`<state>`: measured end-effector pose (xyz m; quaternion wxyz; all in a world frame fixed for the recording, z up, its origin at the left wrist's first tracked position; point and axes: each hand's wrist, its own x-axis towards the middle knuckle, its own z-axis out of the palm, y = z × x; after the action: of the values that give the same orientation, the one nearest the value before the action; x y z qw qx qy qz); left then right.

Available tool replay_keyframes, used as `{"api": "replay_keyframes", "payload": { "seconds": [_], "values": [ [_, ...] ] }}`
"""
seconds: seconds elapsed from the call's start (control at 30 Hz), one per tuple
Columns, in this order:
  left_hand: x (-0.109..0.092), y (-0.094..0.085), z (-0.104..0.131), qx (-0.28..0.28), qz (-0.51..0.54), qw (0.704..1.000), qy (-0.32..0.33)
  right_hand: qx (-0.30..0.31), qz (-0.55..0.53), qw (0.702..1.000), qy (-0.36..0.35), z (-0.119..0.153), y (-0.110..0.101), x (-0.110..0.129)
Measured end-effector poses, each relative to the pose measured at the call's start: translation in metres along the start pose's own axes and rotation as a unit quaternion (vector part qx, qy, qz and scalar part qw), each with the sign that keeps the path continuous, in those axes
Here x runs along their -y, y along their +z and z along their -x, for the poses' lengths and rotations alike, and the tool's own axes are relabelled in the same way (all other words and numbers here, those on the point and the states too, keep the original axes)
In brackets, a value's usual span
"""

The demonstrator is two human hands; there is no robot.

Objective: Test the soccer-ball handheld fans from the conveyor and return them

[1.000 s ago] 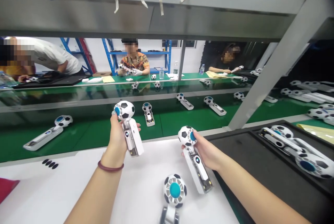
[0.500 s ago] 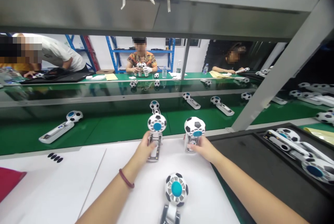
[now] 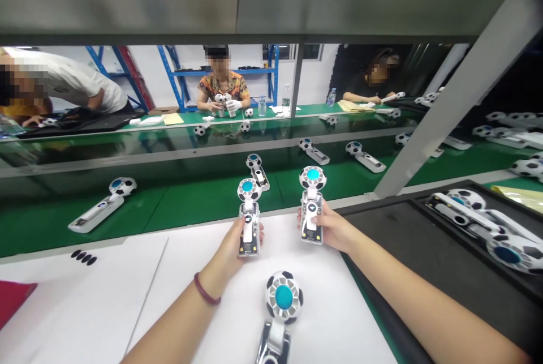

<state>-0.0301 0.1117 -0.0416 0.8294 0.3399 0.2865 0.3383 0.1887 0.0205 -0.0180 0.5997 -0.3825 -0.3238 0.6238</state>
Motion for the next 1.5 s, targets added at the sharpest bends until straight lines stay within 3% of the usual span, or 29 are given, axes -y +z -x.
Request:
{"api": "replay_keyframes", "payload": {
  "seconds": [0.3, 0.63, 1.0, 1.5],
  "values": [
    [0.001, 0.003, 0.003, 0.031, -0.079, 0.996, 0.036, -0.005, -0.013, 1.000, -0.026, -0.004, -0.002, 0.000],
    [0.000, 0.002, 0.000, 0.024, -0.075, 0.997, 0.015, -0.001, 0.003, 1.000, -0.020, -0.005, 0.000, -0.001],
    [0.000, 0.001, -0.002, 0.051, -0.074, 0.996, 0.013, -0.002, -0.019, 1.000, -0.009, -0.006, -0.002, 0.002],
    [-0.004, 0.006, 0.003, 0.063, -0.123, 0.989, 0.044, -0.021, -0.019, 0.999, -0.043, -0.010, -0.006, -0.001]
  ]
}}
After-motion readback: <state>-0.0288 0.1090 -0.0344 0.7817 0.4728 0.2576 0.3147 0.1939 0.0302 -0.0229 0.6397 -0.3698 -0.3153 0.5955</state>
